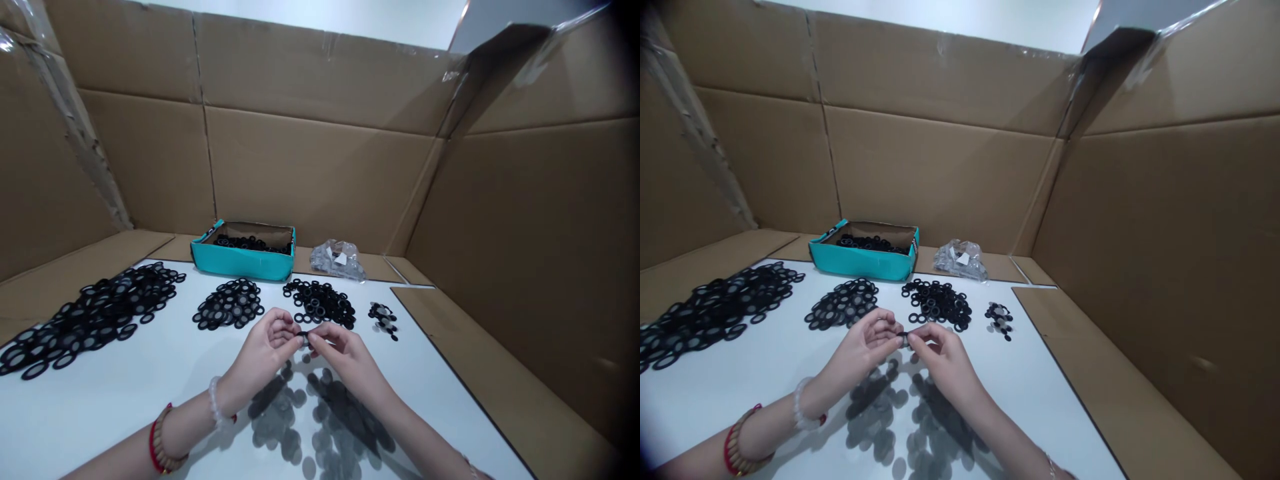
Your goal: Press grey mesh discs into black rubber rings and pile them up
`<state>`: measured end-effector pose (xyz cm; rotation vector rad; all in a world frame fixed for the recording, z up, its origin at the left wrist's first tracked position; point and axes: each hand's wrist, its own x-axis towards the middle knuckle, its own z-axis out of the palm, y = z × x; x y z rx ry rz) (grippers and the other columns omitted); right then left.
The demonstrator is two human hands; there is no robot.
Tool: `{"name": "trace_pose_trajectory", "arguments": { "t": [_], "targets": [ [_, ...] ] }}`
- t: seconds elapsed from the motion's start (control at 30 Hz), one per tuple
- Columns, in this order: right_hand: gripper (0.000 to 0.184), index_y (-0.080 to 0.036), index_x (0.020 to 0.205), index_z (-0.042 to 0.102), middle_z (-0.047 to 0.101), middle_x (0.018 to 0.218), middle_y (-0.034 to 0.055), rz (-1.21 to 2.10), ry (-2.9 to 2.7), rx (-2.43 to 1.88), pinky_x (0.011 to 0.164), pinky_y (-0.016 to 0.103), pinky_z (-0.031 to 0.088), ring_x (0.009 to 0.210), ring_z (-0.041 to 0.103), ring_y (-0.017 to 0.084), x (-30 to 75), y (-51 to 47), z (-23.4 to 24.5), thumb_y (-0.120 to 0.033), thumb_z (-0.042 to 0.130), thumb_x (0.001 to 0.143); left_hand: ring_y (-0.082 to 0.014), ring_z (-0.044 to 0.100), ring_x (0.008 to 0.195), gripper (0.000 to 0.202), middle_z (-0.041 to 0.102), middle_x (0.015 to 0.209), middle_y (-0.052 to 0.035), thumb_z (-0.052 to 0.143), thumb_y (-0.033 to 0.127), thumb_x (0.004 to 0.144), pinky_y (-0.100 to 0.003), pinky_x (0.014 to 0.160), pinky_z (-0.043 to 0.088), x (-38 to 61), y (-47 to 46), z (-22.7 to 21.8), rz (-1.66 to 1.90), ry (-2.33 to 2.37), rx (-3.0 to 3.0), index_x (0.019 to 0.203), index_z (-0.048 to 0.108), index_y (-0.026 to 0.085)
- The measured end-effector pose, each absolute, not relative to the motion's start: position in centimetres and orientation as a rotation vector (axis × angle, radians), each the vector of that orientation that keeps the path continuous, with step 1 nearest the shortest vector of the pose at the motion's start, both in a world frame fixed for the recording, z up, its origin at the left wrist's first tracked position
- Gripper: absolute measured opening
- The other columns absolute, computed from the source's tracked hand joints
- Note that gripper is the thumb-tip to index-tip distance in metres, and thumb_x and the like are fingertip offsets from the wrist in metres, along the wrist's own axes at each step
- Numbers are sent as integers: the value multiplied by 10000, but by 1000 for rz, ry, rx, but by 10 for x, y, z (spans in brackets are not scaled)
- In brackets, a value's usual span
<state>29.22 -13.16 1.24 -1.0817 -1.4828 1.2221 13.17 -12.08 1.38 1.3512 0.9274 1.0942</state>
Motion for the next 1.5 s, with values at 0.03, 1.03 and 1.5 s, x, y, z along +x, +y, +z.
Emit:
{"name": "trace_pose_trajectory", "arguments": {
  "t": [0.03, 1.03, 1.5],
  "targets": [
    [295, -153, 734, 600, 582, 742, 18, 1233, -1475, -1081, 647, 268, 484, 665, 575, 148, 292, -131, 12, -446, 601, 766, -138, 576, 784, 256, 569, 827, -3, 646, 249, 702, -266, 731, 472, 132, -121, 14, 1099, 928, 1338, 839, 436, 196],
    [51, -187, 812, 563, 561, 792, 18, 676, -1858, -1035, 676, 248, 404, 745, 532, 154, 294, -137, 15, -204, 532, 850, -203, 573, 890, 191, 578, 906, -59, 530, 239, 792, -312, 748, 464, 130, -120, 18, 1019, 995, 1457, 967, 496, 170],
    [182, -192, 679, 407, 456, 691, -27, 659, -1936, -1076, 614, 231, 354, 666, 464, 128, 294, -137, 8, -118, 506, 812, -236, 478, 862, 235, 561, 944, -96, 365, 68, 835, -391, 776, 407, 119, -123, 22, 858, 1039, 2575, 990, 511, 167]
  ]
}}
